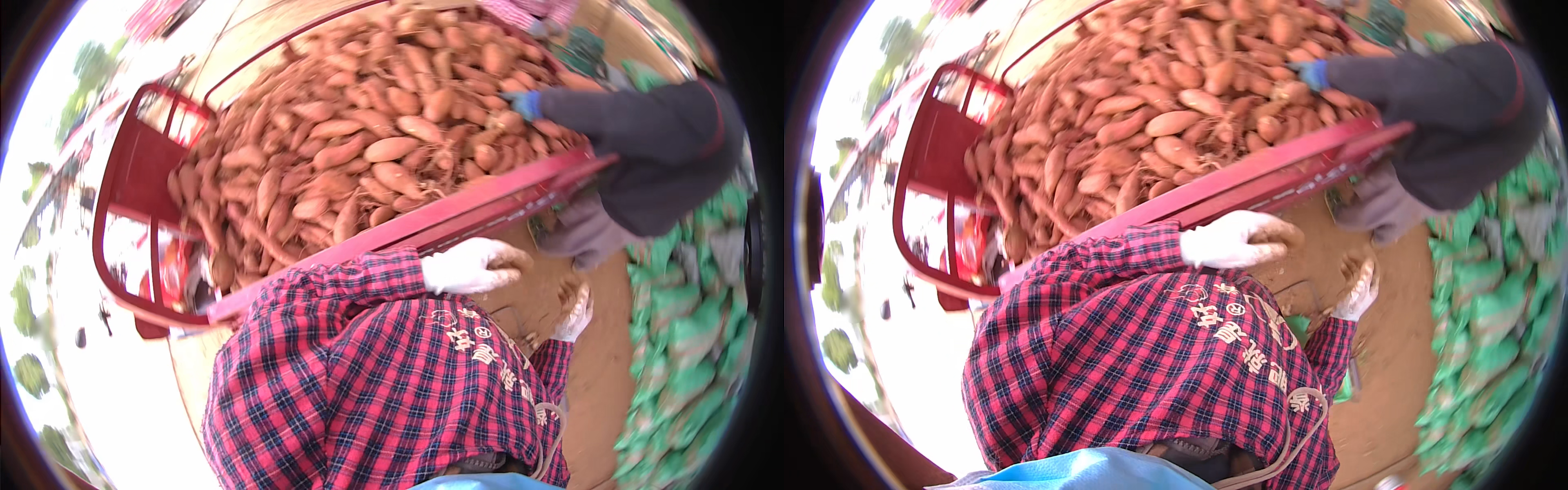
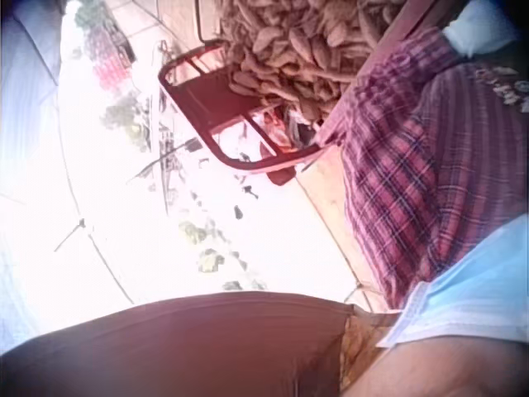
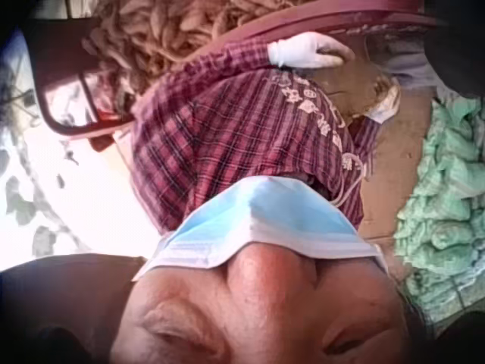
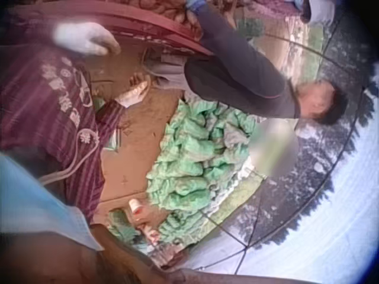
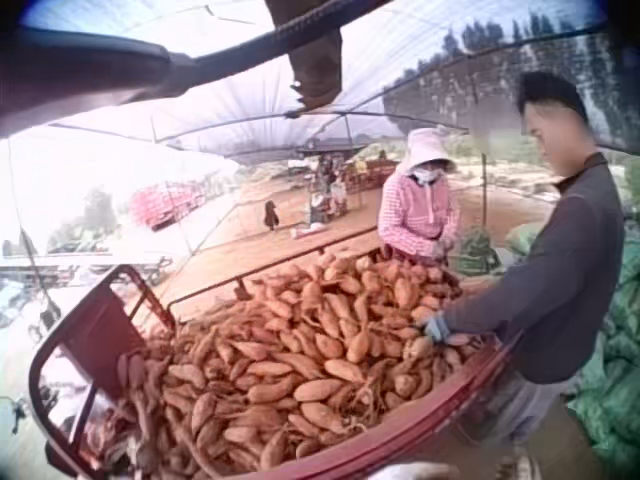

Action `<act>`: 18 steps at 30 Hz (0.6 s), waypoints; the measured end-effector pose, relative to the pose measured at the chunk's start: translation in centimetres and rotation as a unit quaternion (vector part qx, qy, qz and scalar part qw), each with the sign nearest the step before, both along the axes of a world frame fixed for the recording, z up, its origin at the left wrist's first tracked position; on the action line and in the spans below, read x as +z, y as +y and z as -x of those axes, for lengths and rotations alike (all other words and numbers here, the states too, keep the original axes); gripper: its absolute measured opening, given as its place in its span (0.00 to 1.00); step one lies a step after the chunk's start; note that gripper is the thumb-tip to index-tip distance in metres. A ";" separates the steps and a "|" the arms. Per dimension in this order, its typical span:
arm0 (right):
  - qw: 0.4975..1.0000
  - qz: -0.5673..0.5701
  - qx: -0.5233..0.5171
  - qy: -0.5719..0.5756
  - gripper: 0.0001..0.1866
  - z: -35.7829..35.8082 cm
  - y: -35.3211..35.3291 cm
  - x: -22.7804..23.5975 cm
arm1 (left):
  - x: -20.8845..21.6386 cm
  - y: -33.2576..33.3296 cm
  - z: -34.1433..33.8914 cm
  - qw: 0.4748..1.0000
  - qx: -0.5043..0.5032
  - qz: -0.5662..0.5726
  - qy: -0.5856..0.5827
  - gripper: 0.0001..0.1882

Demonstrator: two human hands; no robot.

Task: The person picks sweet potatoes from a large red bin, removes roots and debris, and places them into a green sack on a scale. The sack is then lifted and placed onto a conveyor belt for transport.

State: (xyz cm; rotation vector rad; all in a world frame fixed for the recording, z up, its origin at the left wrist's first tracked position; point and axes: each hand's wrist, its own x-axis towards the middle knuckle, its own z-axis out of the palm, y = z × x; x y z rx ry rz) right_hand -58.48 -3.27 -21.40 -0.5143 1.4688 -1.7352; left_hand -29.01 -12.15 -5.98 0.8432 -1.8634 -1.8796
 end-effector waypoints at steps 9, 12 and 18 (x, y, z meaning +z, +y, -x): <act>0.868 0.160 0.411 0.230 0.16 -20.1 -16.1 13.9 | 0.9 -2.2 -23.6 0.701 0.483 0.440 -0.285 0.17; 0.692 0.112 0.419 0.577 0.13 -22.4 -17.9 13.3 | -0.6 -1.5 -34.4 0.589 0.593 0.428 -0.343 0.17; 0.680 0.208 0.434 0.554 0.08 -22.2 -18.6 13.9 | -1.7 -0.8 -51.1 0.425 0.699 0.160 -0.552 0.24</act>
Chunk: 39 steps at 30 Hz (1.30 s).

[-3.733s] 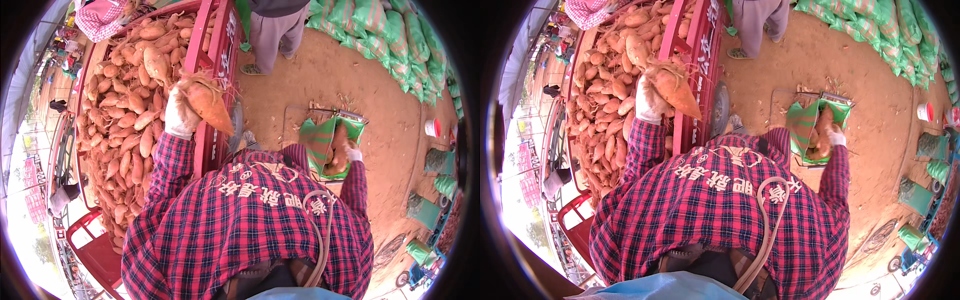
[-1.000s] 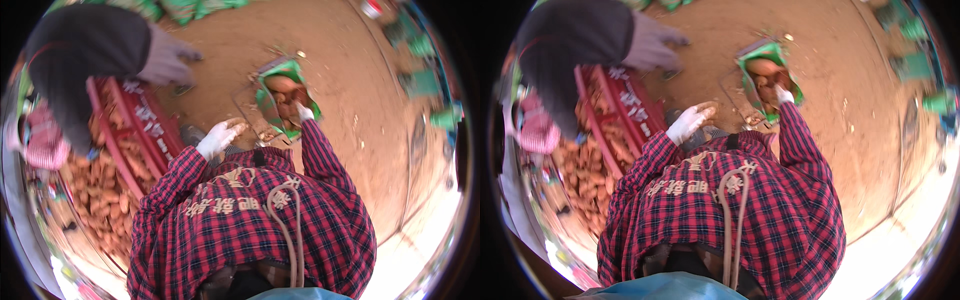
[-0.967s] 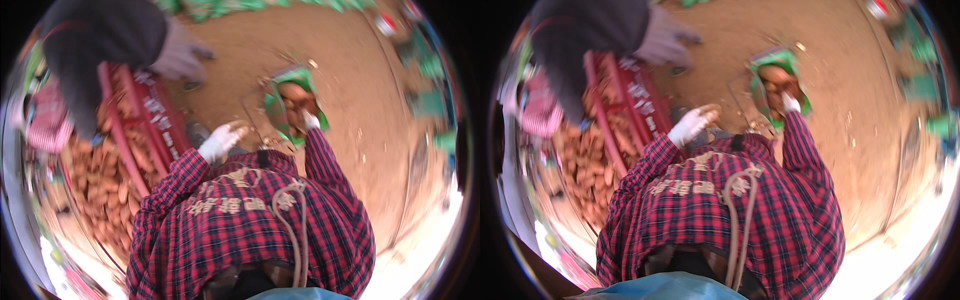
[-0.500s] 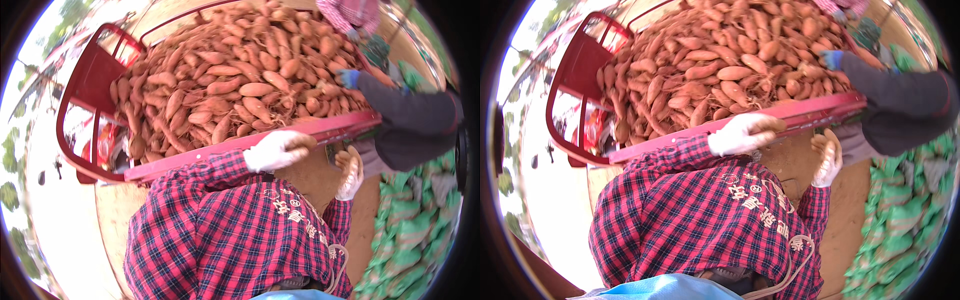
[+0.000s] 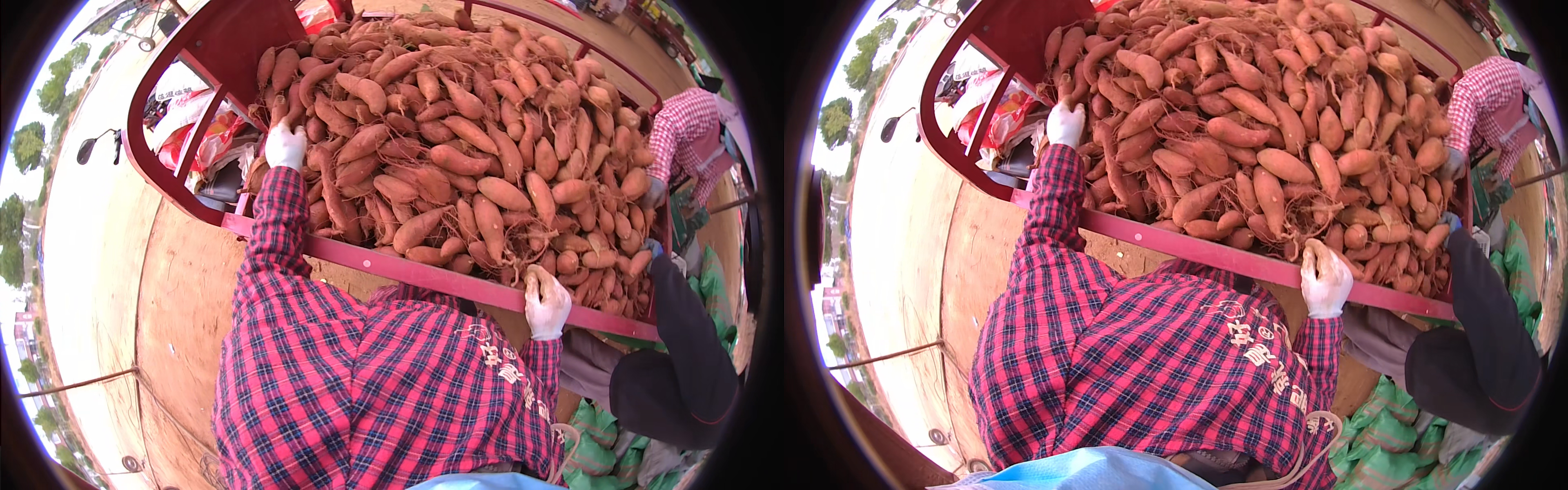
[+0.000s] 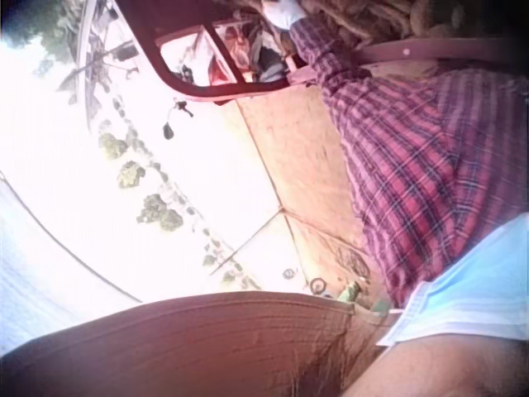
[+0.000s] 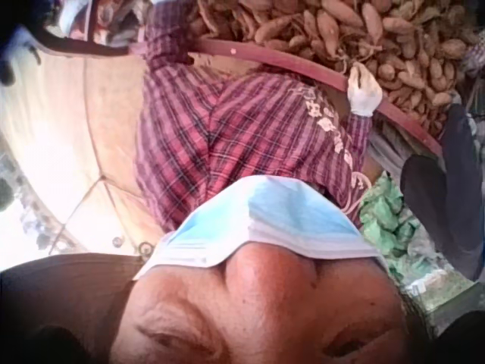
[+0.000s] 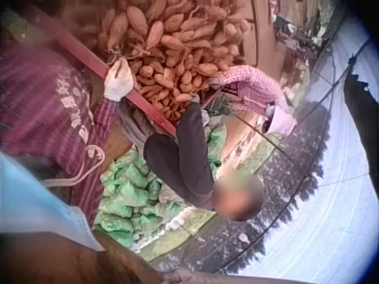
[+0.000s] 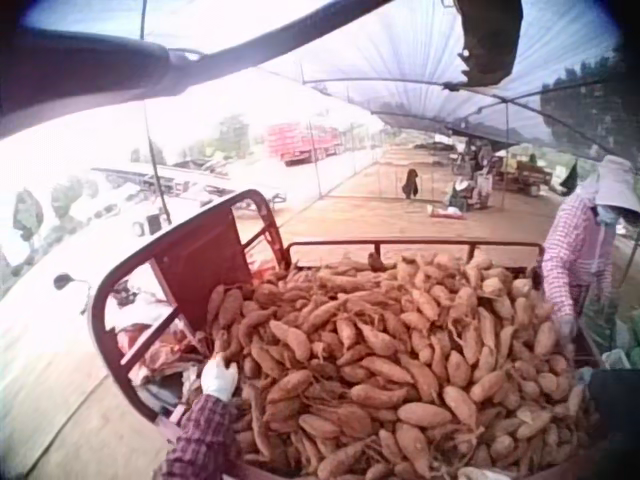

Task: The person picks sweet potatoes from a large red bin, removes roots and debris, and places them into a green sack on a scale. The sack is then lifted and placed onto a conveyor belt for transport.

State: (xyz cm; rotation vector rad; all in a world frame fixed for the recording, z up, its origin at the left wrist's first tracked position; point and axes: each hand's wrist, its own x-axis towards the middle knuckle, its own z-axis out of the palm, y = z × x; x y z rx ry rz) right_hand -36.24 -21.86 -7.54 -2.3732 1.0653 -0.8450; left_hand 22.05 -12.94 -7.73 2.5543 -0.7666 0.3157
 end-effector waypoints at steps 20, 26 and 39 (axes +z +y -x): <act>0.992 0.016 -0.106 0.067 0.08 -0.9 -4.0 -3.9 | -10.8 -5.6 -18.2 0.971 -0.013 -0.181 0.157 0.57; 0.985 0.009 -0.158 0.064 0.10 -3.6 -3.7 -2.9 | -5.3 -2.2 -17.6 0.982 -0.115 0.013 0.148 0.49; 0.622 -0.579 0.176 -0.497 0.40 -35.3 0.4 -0.4 | 7.1 -1.2 -1.1 0.819 -0.525 0.066 0.221 0.31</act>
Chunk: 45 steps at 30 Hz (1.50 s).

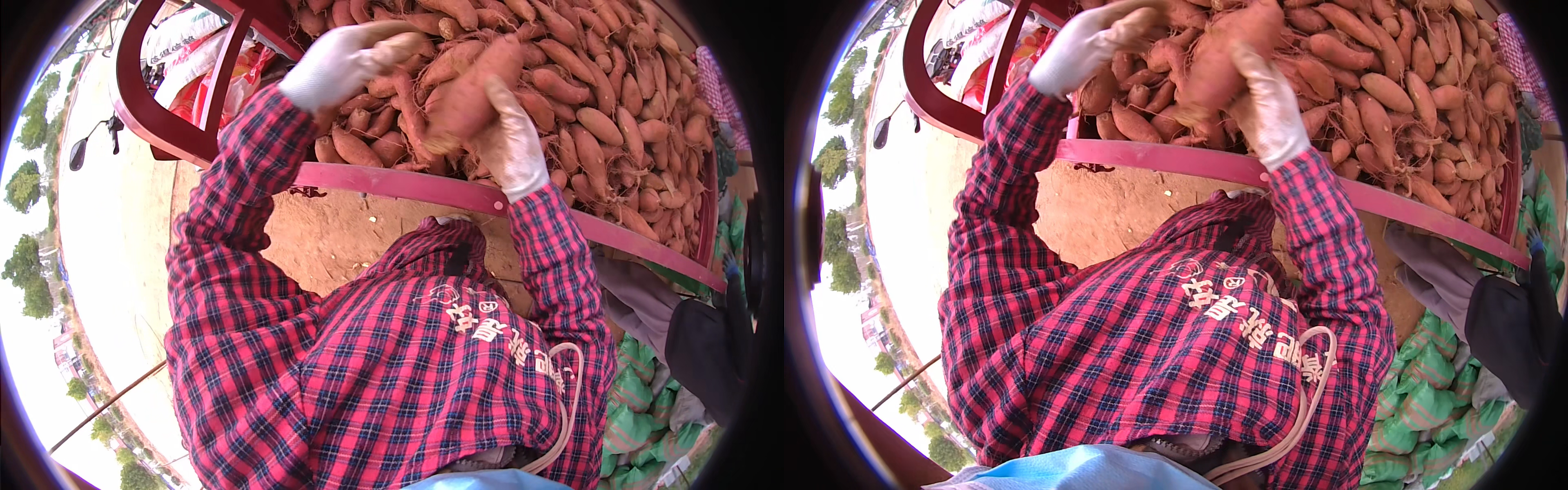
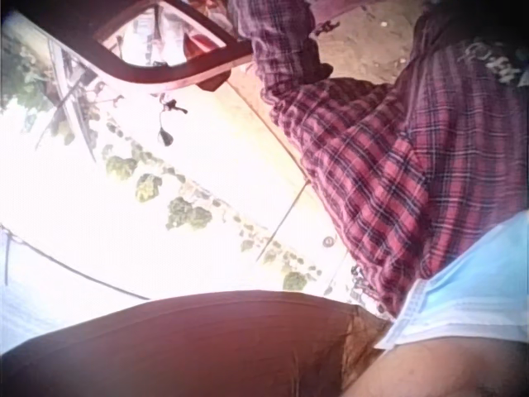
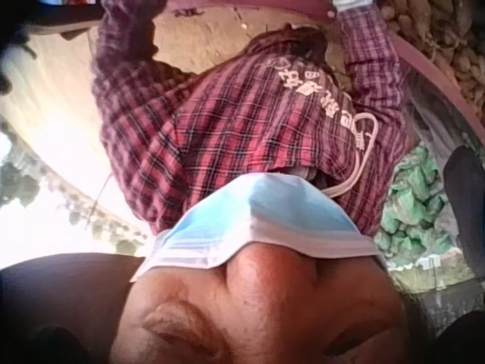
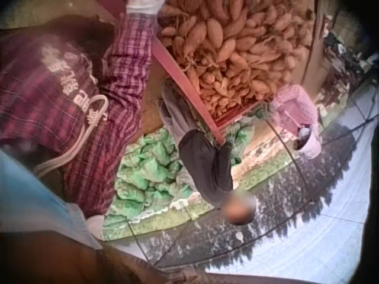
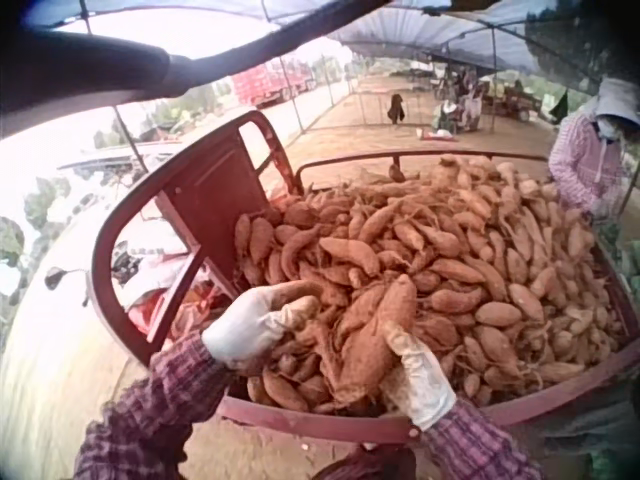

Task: The person picks sweet potatoes from a large red bin, removes roots and debris, and places them into a green sack on a scale. The sack is then lifted and placed onto a conveyor belt for transport.

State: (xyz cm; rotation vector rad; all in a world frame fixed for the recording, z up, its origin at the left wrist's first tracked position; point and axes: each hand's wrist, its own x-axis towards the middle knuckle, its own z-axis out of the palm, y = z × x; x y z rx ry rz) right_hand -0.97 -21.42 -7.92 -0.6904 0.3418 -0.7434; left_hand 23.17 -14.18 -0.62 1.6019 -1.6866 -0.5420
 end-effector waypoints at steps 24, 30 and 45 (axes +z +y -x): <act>0.970 -0.179 0.052 -0.157 0.46 2.3 0.2 0.5 | 2.2 0.8 -0.7 0.993 0.000 -0.014 0.118 0.31; 0.988 -0.037 -0.149 0.001 0.45 0.2 -1.3 1.1 | -2.5 -0.2 3.1 0.941 0.018 -0.144 0.305 0.31; 0.956 -0.099 -0.270 -0.060 0.41 9.7 1.8 -1.1 | -24.4 4.1 -1.1 0.728 -0.331 -0.292 -0.524 0.12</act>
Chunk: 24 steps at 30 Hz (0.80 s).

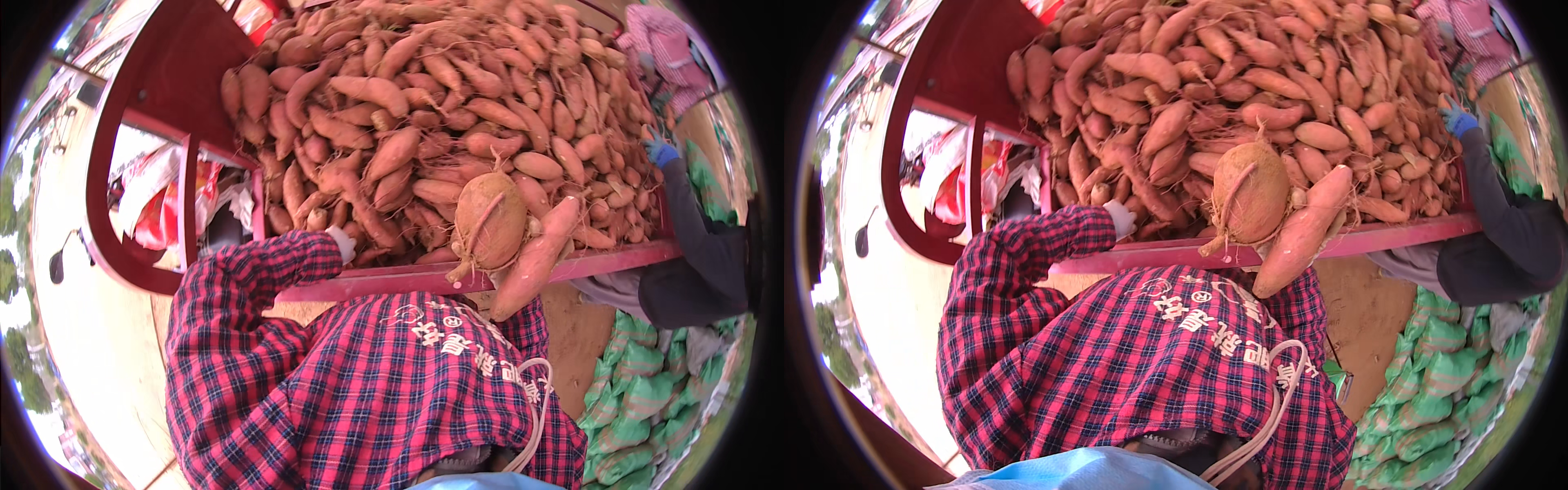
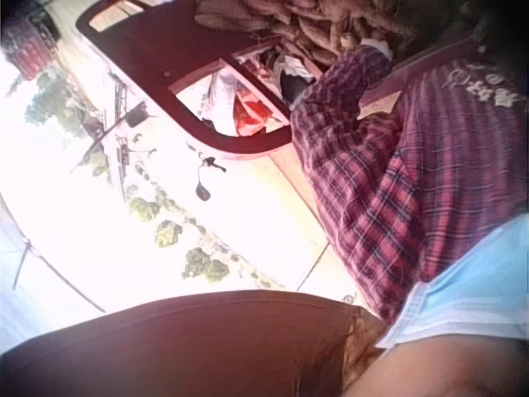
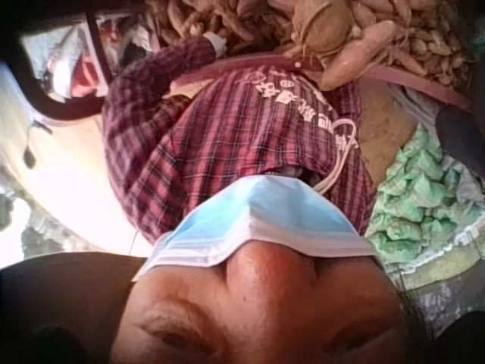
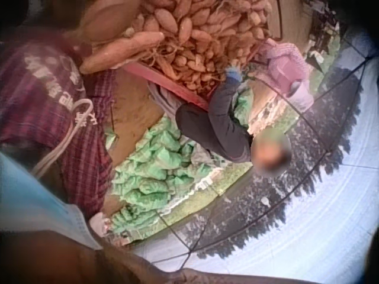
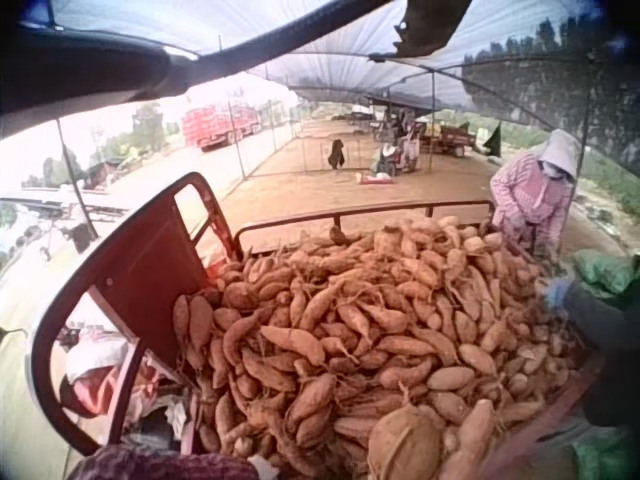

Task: The person picks sweet potatoes from a large red bin, removes roots and debris, and places them into a green sack on a scale. The sack is then lifted and placed onto a conveyor belt for transport.

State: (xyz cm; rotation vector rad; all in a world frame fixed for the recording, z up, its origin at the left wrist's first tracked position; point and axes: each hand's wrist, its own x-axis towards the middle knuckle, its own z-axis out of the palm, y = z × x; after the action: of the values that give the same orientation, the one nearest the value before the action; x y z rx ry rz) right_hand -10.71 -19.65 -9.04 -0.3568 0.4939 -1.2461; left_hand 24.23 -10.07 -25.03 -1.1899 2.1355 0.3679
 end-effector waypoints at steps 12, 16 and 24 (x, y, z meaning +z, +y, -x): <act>0.991 0.006 -0.113 -0.068 0.38 3.7 2.5 -1.7 | 8.5 -1.7 1.7 0.999 0.010 0.012 0.031 0.32; 0.986 -0.008 -0.151 -0.067 0.37 4.1 2.6 -2.5 | 16.6 -5.7 4.9 0.988 0.082 -0.068 0.111 0.39; 0.966 0.075 -0.154 -0.192 0.39 7.1 4.1 -4.2 | 28.6 -10.5 13.3 0.683 0.229 -0.116 0.683 0.50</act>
State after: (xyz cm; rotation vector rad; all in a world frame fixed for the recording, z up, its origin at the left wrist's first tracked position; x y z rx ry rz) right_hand -17.86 -15.60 -13.22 -0.1593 0.1226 -1.6171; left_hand 10.92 -20.61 3.61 -1.4429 2.6314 2.2934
